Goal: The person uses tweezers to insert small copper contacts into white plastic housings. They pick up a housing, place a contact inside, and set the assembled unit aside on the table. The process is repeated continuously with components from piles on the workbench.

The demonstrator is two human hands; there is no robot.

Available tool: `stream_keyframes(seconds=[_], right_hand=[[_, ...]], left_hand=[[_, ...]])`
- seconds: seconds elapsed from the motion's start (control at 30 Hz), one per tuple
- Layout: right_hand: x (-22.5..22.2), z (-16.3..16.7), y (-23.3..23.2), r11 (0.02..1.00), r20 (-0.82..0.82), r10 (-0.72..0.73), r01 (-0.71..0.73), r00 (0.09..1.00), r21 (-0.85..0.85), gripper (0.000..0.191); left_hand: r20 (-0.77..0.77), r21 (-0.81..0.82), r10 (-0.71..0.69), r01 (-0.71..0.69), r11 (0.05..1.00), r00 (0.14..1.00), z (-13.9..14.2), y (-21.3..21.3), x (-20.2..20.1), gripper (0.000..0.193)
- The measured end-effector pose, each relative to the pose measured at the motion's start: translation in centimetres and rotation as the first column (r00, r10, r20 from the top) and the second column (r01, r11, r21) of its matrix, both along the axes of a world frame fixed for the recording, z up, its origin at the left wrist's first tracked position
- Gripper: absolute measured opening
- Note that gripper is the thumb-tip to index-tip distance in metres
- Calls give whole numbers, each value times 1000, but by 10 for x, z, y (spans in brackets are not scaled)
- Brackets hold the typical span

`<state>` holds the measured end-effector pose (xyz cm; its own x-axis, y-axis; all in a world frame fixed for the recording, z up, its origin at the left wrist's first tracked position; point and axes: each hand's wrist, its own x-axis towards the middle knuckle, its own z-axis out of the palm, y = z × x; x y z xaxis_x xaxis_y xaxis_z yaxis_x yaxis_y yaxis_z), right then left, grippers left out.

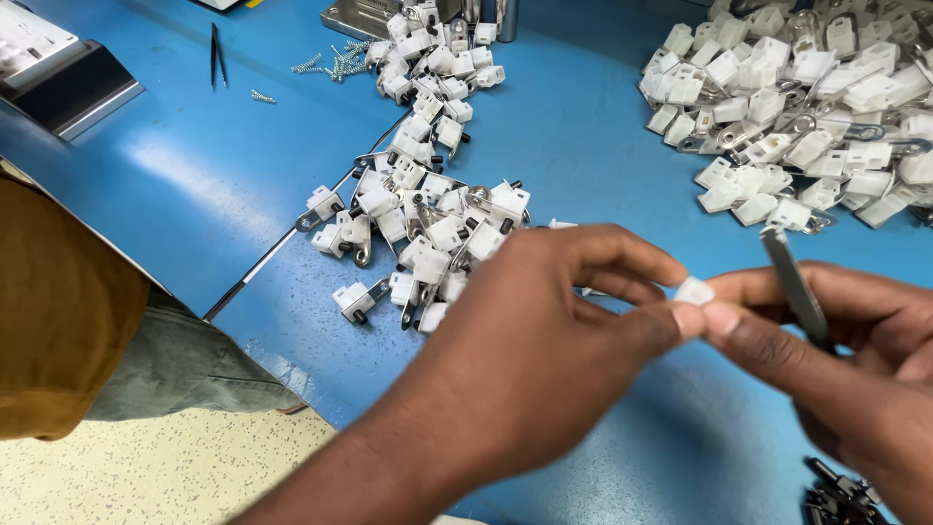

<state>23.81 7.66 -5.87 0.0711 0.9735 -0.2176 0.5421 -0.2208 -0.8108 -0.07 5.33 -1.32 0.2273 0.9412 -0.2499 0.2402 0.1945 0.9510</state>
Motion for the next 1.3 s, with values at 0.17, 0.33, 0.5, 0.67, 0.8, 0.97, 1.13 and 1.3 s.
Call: stream_keyframes(seconds=[0.17, 0.33, 0.5, 0.67, 0.8, 0.97, 1.13, 1.3], right_hand=[[4, -6, -7, 996, -55, 0, -5, 998, -84, 30], [-8, 1, -11, 982, 16, -54, 56, 998, -180, 31], [-19, 7, -12, 971, 69, -84, 97, 994, -217, 32], [-22, 7, -13, 977, 22, -101, 103, 995, -187, 32], [-19, 8, -15, 973, -35, -101, 91, 994, -211, 28], [-21, 9, -16, 966, 55, -83, 94, 995, -241, 27], [-27, 14, -13, 966, 83, -86, 104, 993, -235, 27], [-29, 20, -11, 965, 112, -113, 136, 987, -225, 28]], left_hand=[[123, 56, -86, 79, 995, 989, -1, -6, -3, 44], [65, 40, -159, 157, 987, 985, -2, -3, -11, 40], [96, 44, -136, 132, 990, 986, -2, -6, -13, 37], [81, 0, -143, 143, 990, 986, 2, -8, -16, 36], [48, -11, -191, 191, 981, 980, 6, -7, -17, 31], [95, 12, -189, 188, 982, 977, 5, -14, -15, 28], [87, 42, -150, 147, 988, 985, 5, -13, -16, 25], [80, 63, -110, 105, 992, 991, 7, -15, -16, 25]])
